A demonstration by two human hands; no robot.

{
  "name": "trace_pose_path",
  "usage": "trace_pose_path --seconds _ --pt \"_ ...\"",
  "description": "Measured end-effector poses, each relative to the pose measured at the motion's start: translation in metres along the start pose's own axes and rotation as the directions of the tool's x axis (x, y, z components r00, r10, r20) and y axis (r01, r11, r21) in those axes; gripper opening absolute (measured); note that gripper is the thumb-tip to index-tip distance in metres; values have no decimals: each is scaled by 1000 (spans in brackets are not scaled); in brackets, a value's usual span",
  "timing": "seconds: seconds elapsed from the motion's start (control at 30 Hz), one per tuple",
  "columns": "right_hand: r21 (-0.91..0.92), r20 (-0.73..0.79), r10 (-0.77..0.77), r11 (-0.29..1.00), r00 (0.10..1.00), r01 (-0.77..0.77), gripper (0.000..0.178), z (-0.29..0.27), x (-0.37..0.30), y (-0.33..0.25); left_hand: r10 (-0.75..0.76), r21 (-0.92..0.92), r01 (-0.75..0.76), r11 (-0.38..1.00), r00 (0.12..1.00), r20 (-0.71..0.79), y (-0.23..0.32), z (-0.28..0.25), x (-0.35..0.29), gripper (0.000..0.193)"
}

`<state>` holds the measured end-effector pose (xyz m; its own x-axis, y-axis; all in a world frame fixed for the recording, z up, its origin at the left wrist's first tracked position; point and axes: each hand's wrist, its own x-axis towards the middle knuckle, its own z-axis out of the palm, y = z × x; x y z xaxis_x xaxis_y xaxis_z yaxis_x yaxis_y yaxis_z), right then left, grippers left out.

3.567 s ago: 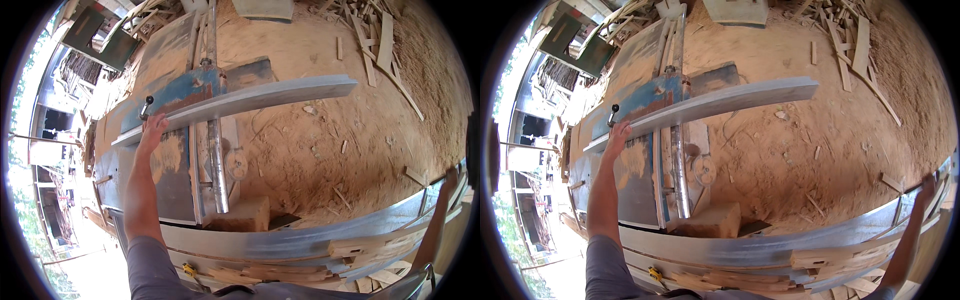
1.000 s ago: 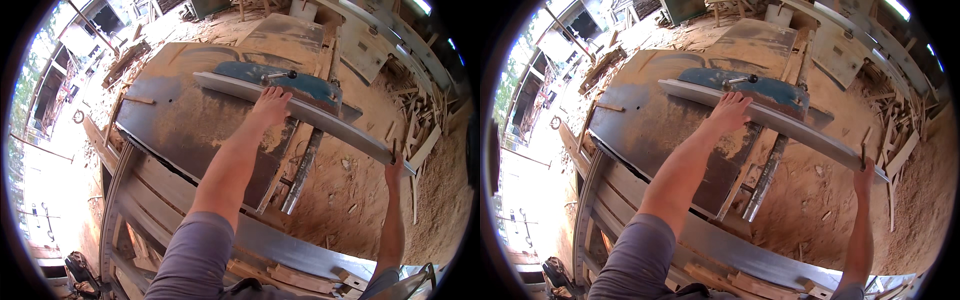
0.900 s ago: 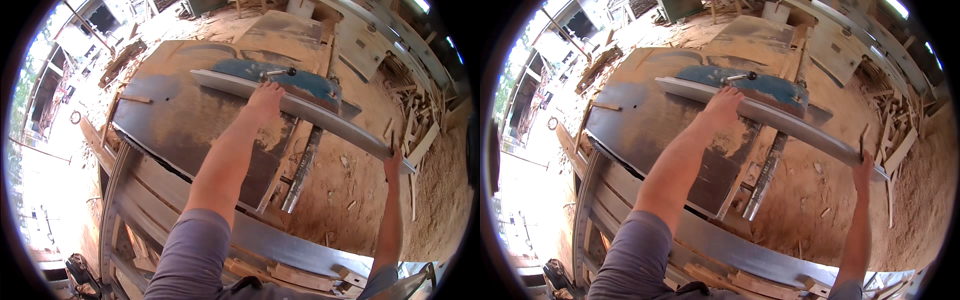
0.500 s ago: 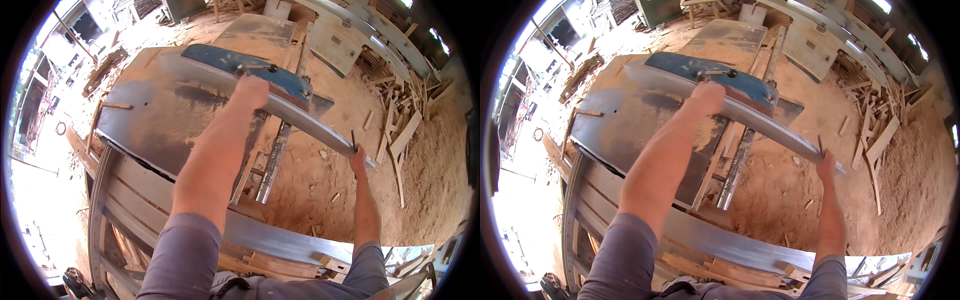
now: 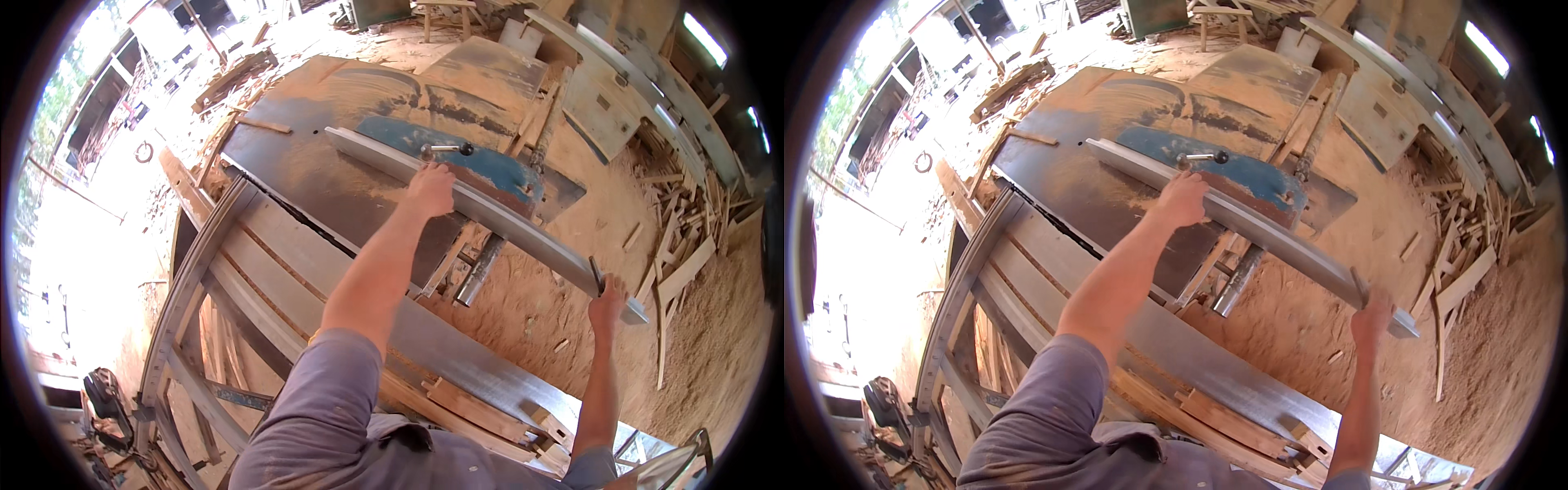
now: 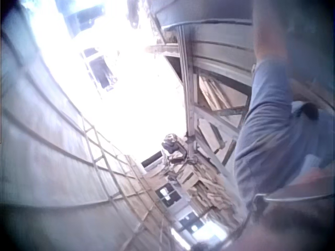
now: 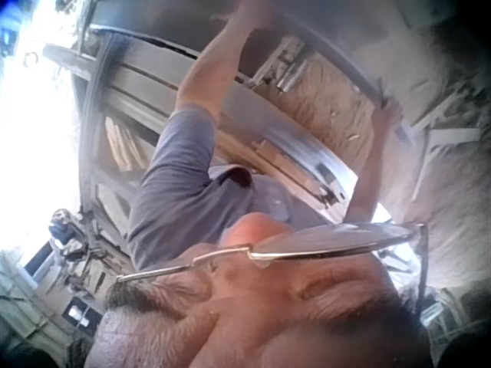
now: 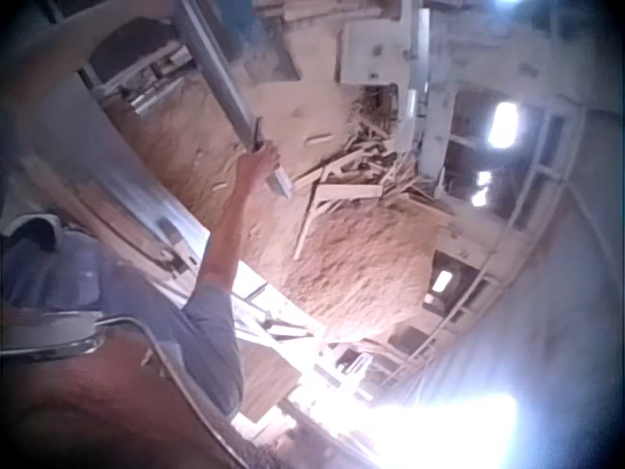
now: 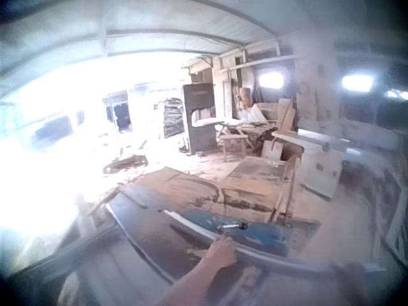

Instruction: The person measures and cuts a large wooden board using a table saw. They adjust the fence, measure the board with a tape measure, and feed the board through the saw using a push stick. The cut pieces are then set aside.

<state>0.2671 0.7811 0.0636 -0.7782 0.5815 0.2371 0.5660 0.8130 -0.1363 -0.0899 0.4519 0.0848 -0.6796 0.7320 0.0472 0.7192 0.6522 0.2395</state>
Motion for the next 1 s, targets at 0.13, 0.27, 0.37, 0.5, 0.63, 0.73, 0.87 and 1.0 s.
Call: trace_pose_path --seconds 0.13,0.27,0.37,0.5,0.63,0.73,0.87,1.0 --pt "-55 -83 3 998 997 -8 37 9 3 6 -20 -216 -47 975 954 -299 27 23 -46 47" --pt "112 -104 102 990 989 -90 36 34 24 49 -96 -304 -25 952 922 -376 45 36 -71 44" --pt "279 34 238 930 971 -238 35 27 36 57 -56 -275 -114 955 838 -542 47 24 -46 36" --pt "59 -210 31 998 977 -19 29 32 18 28 -20 -303 -187 935 822 -569 26 11 17 22" --pt "-160 -259 -104 985 960 64 23 31 8 10 34 -172 -223 960 699 -714 19 23 57 18" --pt "-129 -327 -51 992 944 9 19 37 6 15 42 -213 -279 936 691 -722 22 30 79 18" --pt "-184 -252 -67 983 965 20 27 36 40 15 -5 -243 -248 938 690 -723 17 40 107 15" --pt "-112 -159 -100 990 982 83 37 35 74 32 -167 -364 -214 906 611 -774 36 20 97 19"
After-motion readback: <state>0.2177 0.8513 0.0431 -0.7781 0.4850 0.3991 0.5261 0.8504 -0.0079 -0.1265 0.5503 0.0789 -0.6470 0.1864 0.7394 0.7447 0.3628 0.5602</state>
